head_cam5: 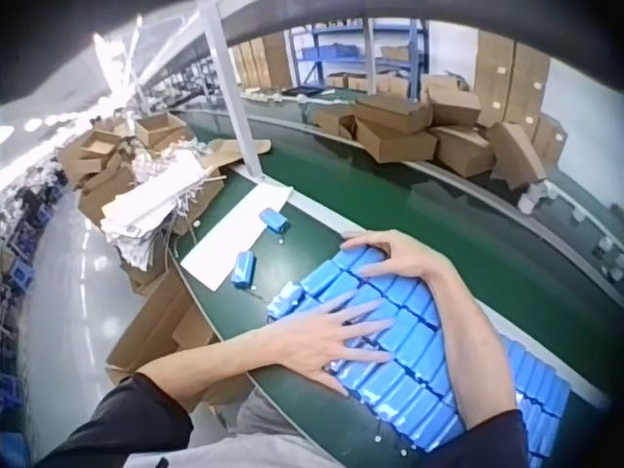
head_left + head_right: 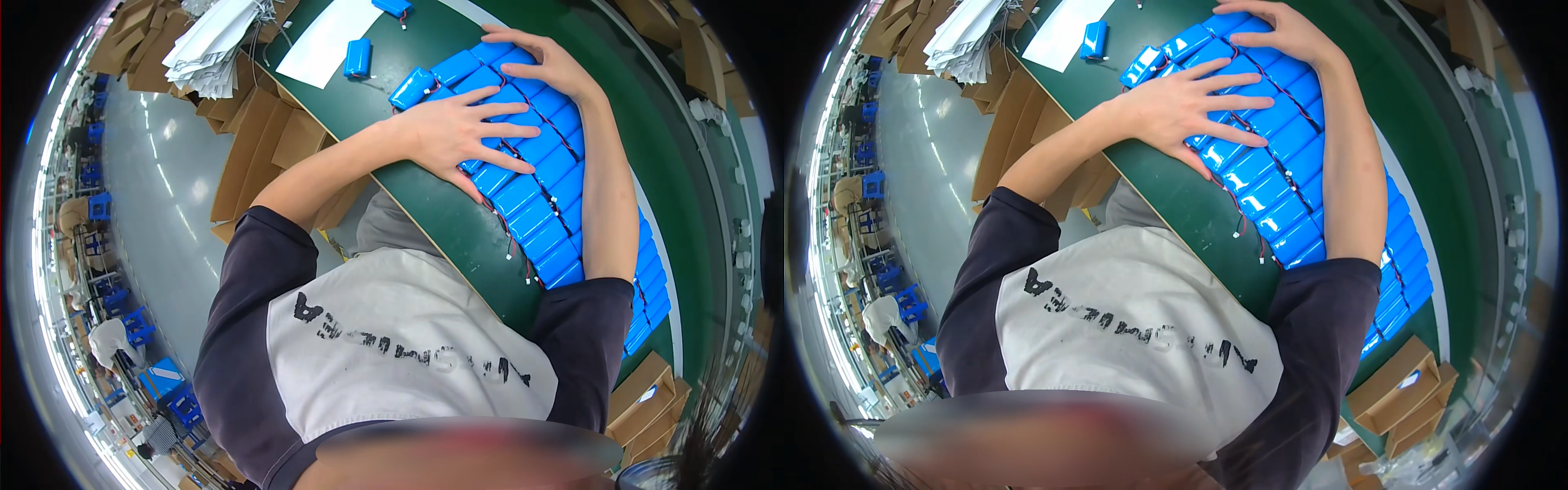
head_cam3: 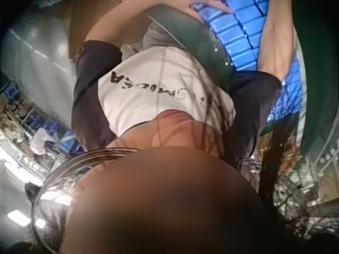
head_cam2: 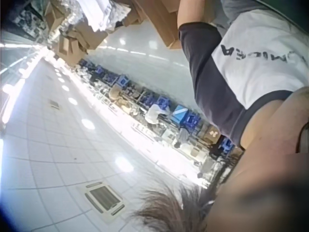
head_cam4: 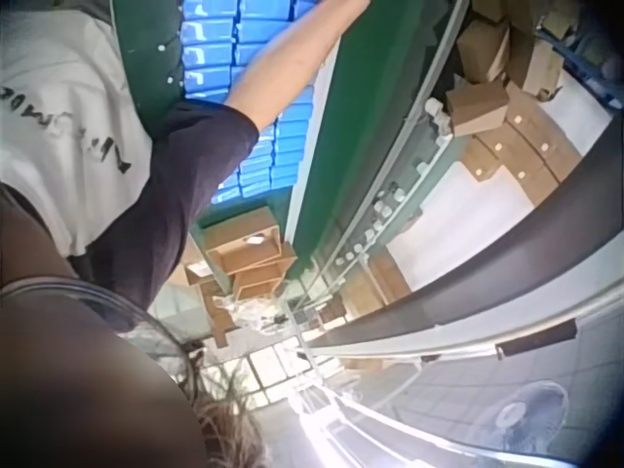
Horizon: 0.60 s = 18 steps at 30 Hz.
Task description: The person arranges blue rectangular battery cells into a grid on a green workbench. They then place white rectangular labels or spacers onto the cells and fold a white paper sheet over the assembly.
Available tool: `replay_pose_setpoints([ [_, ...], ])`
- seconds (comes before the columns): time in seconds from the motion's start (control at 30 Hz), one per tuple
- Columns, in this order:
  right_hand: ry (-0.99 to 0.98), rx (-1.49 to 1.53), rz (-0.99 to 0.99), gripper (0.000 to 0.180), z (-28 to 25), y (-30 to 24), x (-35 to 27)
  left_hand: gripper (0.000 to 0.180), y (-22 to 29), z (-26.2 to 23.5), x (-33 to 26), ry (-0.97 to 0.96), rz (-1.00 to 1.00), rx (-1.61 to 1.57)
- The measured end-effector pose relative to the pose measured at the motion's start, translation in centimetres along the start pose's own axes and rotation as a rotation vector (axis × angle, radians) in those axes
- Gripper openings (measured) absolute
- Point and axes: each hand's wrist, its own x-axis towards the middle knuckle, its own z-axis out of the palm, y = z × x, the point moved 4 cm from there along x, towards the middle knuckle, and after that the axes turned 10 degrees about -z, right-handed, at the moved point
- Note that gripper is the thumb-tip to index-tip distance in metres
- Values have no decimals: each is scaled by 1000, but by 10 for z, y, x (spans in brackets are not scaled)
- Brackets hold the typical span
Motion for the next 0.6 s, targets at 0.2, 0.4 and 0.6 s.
replay_pose_setpoints([
  [0.2,55,-58,16,53,4,3,-2,76,3,-23,-23,60,-69,79],
  [0.4,6,3,84,56,11,-3,3,90,-47,-35,-98,164,-473,-83],
  [0.6,-31,-261,4,66,13,0,0,103,-48,-14,-50,100,-279,-202],
])
